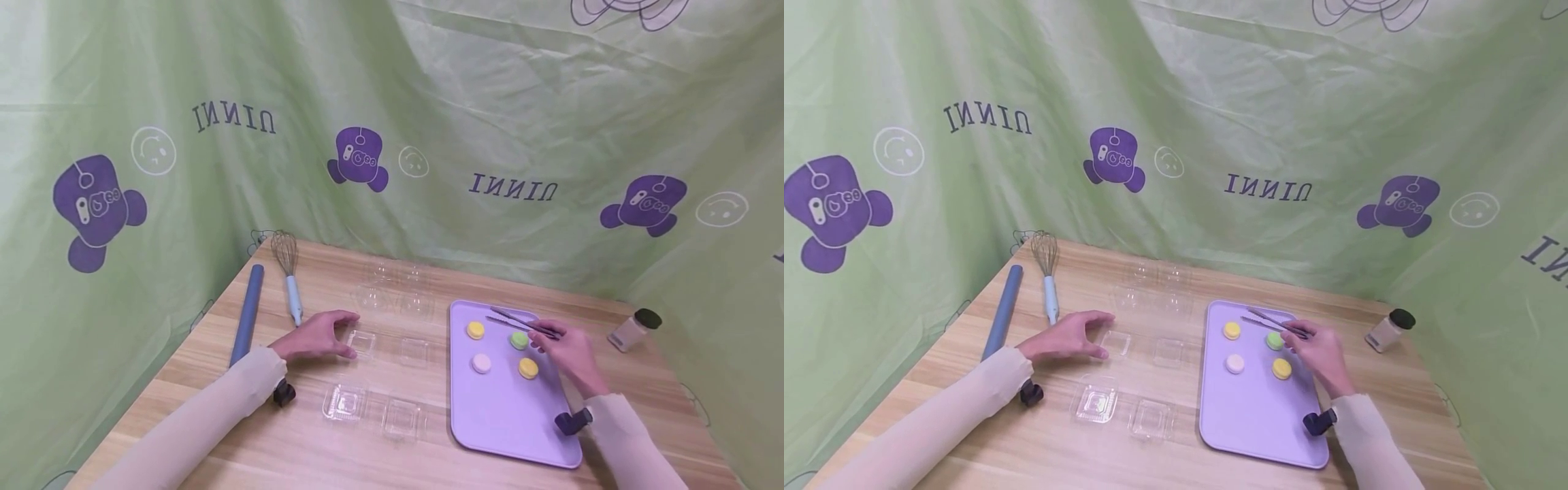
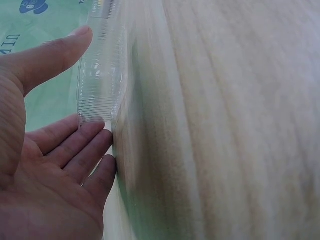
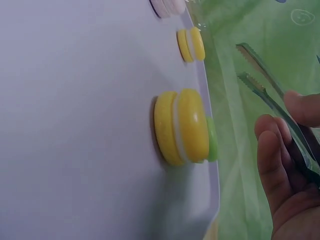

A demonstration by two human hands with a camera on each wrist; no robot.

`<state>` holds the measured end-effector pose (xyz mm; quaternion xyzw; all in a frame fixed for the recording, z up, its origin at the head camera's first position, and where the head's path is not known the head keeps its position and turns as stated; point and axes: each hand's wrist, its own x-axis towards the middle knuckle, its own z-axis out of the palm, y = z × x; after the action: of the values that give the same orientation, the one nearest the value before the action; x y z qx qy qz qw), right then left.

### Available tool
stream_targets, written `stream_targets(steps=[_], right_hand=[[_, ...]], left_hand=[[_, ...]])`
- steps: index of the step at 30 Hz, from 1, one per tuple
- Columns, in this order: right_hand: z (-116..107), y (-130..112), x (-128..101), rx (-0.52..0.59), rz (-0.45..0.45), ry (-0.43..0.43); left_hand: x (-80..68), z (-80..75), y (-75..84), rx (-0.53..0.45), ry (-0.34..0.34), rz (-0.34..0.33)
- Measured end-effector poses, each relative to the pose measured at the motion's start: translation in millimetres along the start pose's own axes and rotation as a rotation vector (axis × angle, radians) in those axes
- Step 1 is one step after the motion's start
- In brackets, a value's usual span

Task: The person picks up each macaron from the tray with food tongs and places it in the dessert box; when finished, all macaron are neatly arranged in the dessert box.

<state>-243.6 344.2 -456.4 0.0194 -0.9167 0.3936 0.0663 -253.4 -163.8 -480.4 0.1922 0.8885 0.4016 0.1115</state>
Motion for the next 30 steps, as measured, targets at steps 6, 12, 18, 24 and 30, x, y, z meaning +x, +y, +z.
stream_targets(steps=[6, 12, 18, 24, 30], right_hand=[[7.8, -0.9, 1.2, -0.057, -0.005, -0.018], [15.0, 0.2, 3.4, -0.104, -0.031, -0.016], [18.9, 3.2, 3.0, -0.163, -0.064, -0.035], [18.3, 1.4, 3.6, -0.200, -0.091, -0.059], [19.8, -2.4, 2.4, -0.227, -0.101, -0.077]], left_hand=[[0.5, 0.3, 0.0, 0.004, -0.002, -0.003], [1.4, 0.4, -0.9, 0.003, 0.003, -0.004], [1.2, 0.9, -2.0, 0.021, 0.000, -0.021], [2.4, 0.1, -1.6, -0.003, -0.002, -0.013], [1.9, 0.4, -2.5, -0.022, -0.014, -0.006]])
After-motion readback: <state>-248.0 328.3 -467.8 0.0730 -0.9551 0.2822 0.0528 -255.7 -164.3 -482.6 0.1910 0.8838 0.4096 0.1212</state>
